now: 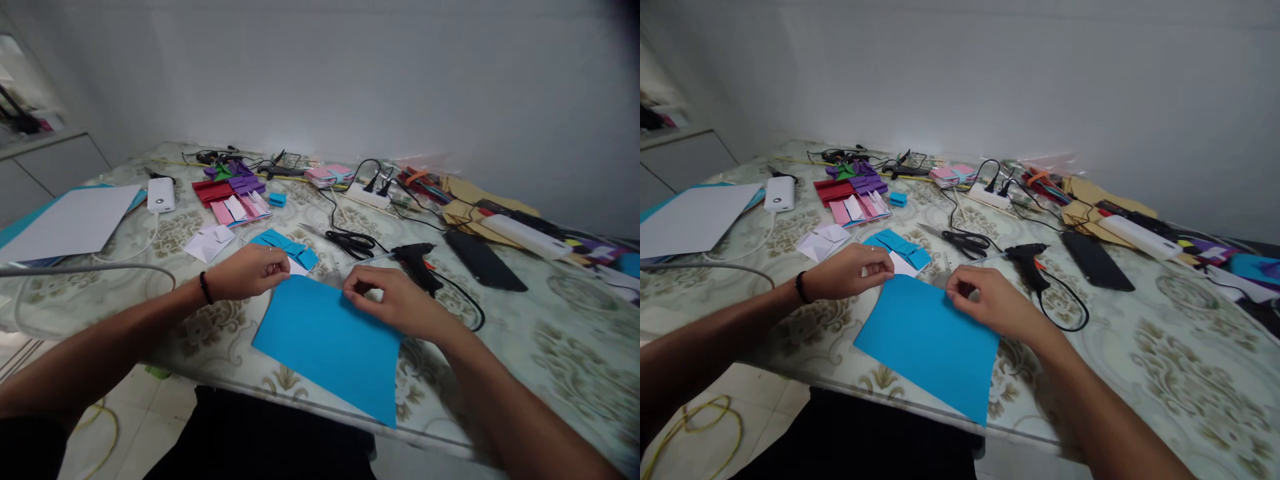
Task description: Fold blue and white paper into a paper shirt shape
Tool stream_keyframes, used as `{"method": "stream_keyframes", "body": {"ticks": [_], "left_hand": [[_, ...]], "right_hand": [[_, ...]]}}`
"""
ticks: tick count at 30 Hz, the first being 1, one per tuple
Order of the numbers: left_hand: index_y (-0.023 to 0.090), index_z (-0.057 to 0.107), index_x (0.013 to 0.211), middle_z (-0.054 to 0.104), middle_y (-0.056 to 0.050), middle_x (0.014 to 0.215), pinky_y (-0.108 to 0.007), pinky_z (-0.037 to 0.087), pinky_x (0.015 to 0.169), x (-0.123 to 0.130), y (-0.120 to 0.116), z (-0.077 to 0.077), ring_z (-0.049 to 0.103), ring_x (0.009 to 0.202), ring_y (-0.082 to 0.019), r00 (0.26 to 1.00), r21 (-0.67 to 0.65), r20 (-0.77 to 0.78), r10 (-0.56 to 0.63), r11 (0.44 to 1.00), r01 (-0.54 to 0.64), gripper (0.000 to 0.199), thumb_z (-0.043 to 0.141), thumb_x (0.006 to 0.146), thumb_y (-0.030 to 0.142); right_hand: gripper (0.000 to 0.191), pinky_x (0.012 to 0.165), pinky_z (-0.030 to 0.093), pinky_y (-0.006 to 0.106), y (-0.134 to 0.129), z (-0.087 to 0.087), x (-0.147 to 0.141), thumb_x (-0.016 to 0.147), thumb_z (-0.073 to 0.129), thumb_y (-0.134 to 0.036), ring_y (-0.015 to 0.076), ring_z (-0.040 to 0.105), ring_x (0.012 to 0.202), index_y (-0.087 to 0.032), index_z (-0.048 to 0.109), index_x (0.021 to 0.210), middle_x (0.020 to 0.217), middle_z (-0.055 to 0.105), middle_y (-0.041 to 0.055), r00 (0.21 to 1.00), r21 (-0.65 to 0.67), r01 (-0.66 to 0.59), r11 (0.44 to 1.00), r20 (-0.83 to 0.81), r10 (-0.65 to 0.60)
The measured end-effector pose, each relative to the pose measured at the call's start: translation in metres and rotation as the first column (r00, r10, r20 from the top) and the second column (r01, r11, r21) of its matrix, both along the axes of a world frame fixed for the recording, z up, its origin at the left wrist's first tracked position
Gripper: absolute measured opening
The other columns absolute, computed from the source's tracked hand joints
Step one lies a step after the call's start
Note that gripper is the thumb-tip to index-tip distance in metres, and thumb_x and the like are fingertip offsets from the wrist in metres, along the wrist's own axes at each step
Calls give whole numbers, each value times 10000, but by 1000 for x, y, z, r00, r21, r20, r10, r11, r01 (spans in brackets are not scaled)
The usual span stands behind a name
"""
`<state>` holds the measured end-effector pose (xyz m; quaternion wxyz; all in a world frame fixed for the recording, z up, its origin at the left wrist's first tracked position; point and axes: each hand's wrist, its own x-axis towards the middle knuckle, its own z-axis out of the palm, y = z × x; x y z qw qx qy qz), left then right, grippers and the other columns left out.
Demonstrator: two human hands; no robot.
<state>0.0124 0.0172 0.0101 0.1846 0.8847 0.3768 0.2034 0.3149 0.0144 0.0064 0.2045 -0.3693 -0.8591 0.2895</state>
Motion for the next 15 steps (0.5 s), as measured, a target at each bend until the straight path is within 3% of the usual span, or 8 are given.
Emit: {"method": "stream_keyframes", "body": {"ticks": [4, 8, 10, 11, 12, 13, 14, 15], "left_hand": [[181, 681, 952, 705, -46, 884, -279, 467, 727, 1, 1, 0, 635, 772, -174, 999, 47, 37, 38, 998, -40, 130, 576, 964, 257], [180, 654, 1065, 690, -91, 1061, -329, 521, 838, 10, -22, 22, 642, 923, -209, 970, 122, 227, 89, 985, -119, 134, 590, 974, 255], [214, 666, 1074, 702, -74, 1040, -331, 536, 873, 16, -45, 37, 657, 933, -203, 951, -8, 304, -52, 998, 57, 126, 562, 1016, 255], [239, 680, 1104, 724, -64, 1057, -326, 538, 922, 17, -59, 42, 673, 986, -203, 936, -132, 317, -153, 970, 203, 144, 560, 1026, 246], [261, 689, 1187, 742, -65, 1115, -319, 536, 973, 18, -72, 44, 685, 1061, -206, 915, -282, 323, -242, 898, 337, 209, 554, 1031, 230], [279, 667, 1310, 740, -73, 1221, -315, 534, 1011, 17, -84, 43, 688, 1138, -216, 867, -400, 358, -346, 782, 477, 311, 558, 1022, 235], [296, 616, 1423, 700, -80, 1357, -327, 531, 1045, 14, -95, 38, 672, 1222, -237, 841, -500, 379, -385, 680, 536, 418, 569, 1009, 260], [333, 598, 1465, 676, -66, 1417, -336, 544, 1036, 11, -103, 31, 662, 1264, -255, 833, -561, 378, -405, 615, 553, 467, 577, 999, 310]], "right_hand": [[137, 696, 522, 309, 0, 1, 0, 905, 604, -267, 189, 648, 729, -211, 673, 801, 825, 725, 47, 1000, 1, 1, 1000, -2, -1], [128, 708, 524, 294, 1, -1, 0, 905, 604, -257, 177, 647, 728, -202, 662, 804, 825, 716, 40, 999, -28, -10, 1000, -38, 9], [121, 709, 518, 285, 1, -1, 0, 906, 602, -252, 173, 645, 734, -199, 661, 815, 828, 710, 36, 998, -36, -16, 999, -59, 14], [121, 703, 512, 282, 1, -1, 0, 905, 601, -248, 172, 641, 733, -198, 661, 813, 824, 706, 34, 998, -32, -16, 999, -64, 14], [120, 698, 504, 279, 1, -1, -1, 901, 601, -241, 172, 637, 733, -196, 661, 808, 820, 703, 32, 998, -25, -10, 1000, -65, 8], [119, 696, 497, 279, 0, -1, -1, 898, 601, -232, 171, 633, 732, -195, 660, 801, 817, 700, 31, 998, -16, 2, 1000, -66, -3], [121, 695, 492, 279, 0, 0, -1, 896, 600, -225, 170, 629, 729, -194, 659, 795, 816, 698, 31, 998, -8, 9, 1000, -69, -10], [120, 695, 489, 279, -1, 1, -2, 896, 600, -219, 169, 627, 729, -193, 659, 794, 817, 696, 30, 997, 0, 17, 1000, -73, -17]]}}
